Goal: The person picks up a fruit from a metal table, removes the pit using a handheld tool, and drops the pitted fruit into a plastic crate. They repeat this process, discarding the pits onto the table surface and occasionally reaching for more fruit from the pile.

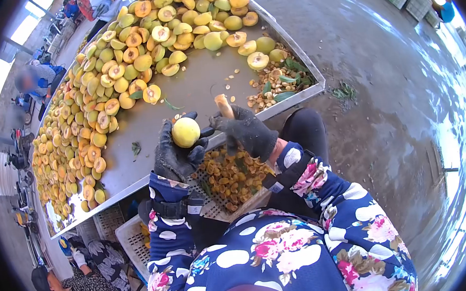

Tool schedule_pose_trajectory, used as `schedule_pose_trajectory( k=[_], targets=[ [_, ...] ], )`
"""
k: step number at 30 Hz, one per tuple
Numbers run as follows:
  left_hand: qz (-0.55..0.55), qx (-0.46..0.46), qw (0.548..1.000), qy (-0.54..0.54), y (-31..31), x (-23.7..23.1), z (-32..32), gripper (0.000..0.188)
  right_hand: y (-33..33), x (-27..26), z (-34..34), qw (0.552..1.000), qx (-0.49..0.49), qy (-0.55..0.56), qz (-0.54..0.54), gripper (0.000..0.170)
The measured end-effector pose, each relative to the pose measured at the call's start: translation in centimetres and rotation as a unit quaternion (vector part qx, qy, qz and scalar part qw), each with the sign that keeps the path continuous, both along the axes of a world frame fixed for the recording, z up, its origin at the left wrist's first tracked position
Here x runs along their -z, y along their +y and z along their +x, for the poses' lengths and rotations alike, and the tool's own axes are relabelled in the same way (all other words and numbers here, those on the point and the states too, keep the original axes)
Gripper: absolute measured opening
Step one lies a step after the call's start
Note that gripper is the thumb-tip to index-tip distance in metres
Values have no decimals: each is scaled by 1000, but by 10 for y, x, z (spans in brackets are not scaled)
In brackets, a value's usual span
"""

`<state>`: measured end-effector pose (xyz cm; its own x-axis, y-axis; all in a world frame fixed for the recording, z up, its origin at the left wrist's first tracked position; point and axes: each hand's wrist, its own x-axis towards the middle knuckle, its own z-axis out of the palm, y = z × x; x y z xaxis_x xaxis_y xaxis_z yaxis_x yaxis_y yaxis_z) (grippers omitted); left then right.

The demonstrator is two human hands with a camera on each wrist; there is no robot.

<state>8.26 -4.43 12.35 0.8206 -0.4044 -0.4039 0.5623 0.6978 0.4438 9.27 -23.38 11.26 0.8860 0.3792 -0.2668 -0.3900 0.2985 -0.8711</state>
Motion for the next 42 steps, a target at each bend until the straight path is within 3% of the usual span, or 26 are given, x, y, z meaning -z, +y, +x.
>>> schedule_pose_trajectory(
  k=[4, 6, 10, 12, 17, 21, 22, 25, 29, 31, 32, 34, 36, 37, 39, 41, 42],
  targets=[
    [121, -88, 989, -3, -23, -2, -4, 38, 1, -14, -6, 999, -25, -28, -17, 44],
    [118, 5, 991, -67, -28, 1, -4, 36, 0, -18, -6, 996, -45, -80, -3, 51],
    [176, 34, 977, -112, -32, -3, -5, 38, -4, -5, -3, 996, -36, -77, -14, 50],
    [206, 48, 962, -173, -32, 3, -4, 42, -1, 4, -3, 988, 10, -151, 19, 48],
    [176, 33, 972, -149, -38, 5, -9, 44, -6, 9, 0, 993, -15, -89, 75, 45],
    [162, 82, 973, -142, -41, -1, -3, 44, -18, -3, -5, 994, -27, -45, 101, 45],
    [150, 73, 979, -119, -41, 4, 2, 41, -17, -6, -6, 992, 5, -57, 115, 45],
    [218, 55, 968, -114, -54, 0, 16, 38, -26, -11, -3, 995, 21, -32, 93, 47],
    [220, 67, 966, -115, -82, -9, 33, 33, -43, -13, 0, 991, 70, -68, 96, 45],
    [209, 69, 969, -111, -94, 1, 45, 30, -58, -9, 5, 996, 57, -53, 46, 44],
    [229, 85, 960, -134, -101, 5, 51, 31, -49, -3, 12, 973, 153, -130, 115, 36],
    [292, 120, 928, -199, -110, 9, 65, 31, -73, 3, 15, 980, 150, -106, 82, 34],
    [312, 156, 918, -190, -116, -6, 82, 27, -96, -19, 15, 989, 137, -53, 25, 27],
    [334, 189, 906, -179, -121, -14, 92, 23, -105, -23, 18, 982, 180, -45, 42, 27],
    [357, 102, 911, -180, -134, -11, 115, 25, -122, -20, 28, 971, 223, -69, 58, 32],
    [410, 88, 863, -280, -135, 25, 164, 32, -146, -17, 46, 976, 205, -76, 9, 42],
    [409, 89, 864, -281, -144, 42, 185, 32, -153, -26, 50, 975, 192, -102, -46, 44]
  ],
)
